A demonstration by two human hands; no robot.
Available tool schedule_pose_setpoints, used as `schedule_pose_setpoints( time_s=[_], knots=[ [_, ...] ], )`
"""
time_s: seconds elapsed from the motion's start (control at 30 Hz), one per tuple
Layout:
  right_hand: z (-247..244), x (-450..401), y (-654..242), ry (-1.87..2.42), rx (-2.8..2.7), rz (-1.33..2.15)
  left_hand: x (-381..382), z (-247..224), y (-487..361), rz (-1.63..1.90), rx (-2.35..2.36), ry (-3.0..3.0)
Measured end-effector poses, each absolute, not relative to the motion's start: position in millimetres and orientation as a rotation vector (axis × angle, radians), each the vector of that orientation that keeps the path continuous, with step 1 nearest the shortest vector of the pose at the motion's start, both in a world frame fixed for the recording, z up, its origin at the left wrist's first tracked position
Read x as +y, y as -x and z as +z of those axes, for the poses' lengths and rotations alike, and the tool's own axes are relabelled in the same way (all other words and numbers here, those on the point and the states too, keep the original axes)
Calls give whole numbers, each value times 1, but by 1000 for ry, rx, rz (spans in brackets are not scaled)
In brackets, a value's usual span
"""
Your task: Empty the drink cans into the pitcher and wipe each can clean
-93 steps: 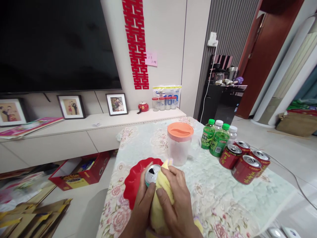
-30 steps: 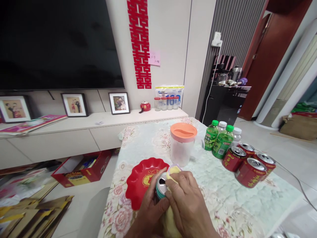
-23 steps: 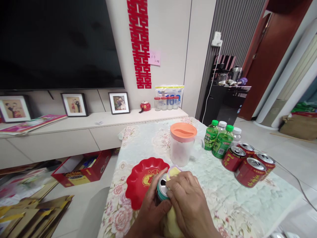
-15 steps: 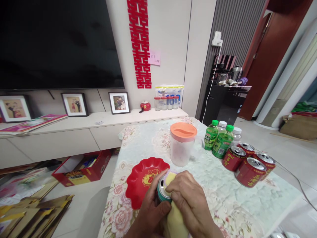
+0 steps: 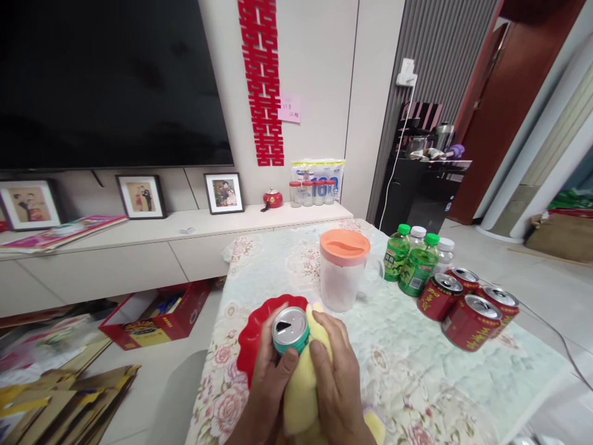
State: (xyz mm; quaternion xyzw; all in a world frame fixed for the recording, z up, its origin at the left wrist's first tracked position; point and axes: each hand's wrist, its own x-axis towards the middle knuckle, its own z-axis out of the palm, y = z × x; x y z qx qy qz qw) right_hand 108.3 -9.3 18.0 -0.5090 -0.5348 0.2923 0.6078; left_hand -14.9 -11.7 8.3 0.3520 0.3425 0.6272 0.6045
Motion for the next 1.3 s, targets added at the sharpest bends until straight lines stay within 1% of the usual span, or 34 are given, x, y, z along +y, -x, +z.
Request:
schedule_pose_setpoints(
  time_s=[0.1,0.3,0.4,0.57,0.7,0.87,1.0,1.1,1.3],
  knots=[
    [17,-7,-108,1187,-1393,643,-10,9,16,1515,837,-855],
    [26,-1,-120,1214,-1409,863,-11,10,15,1543,795,-952],
    [25,2,-122,1231,-1396,879,-13,12,14,1510,784,-955],
    [23,-6,-117,1296,-1403,664,-18,15,11,1375,798,-791],
    [26,-23,-113,1240,-1467,504,-21,25,7,1338,791,-682],
    [19,-33,-102,1110,-1472,314,-31,42,5,1325,878,-760],
    [11,-24,-104,1086,-1456,281,-39,45,9,1289,930,-812],
    [13,-16,-115,1096,-1446,400,-37,43,12,1266,882,-804],
    [27,-6,-126,1106,-1223,887,-28,32,11,1284,771,-886]
  ],
)
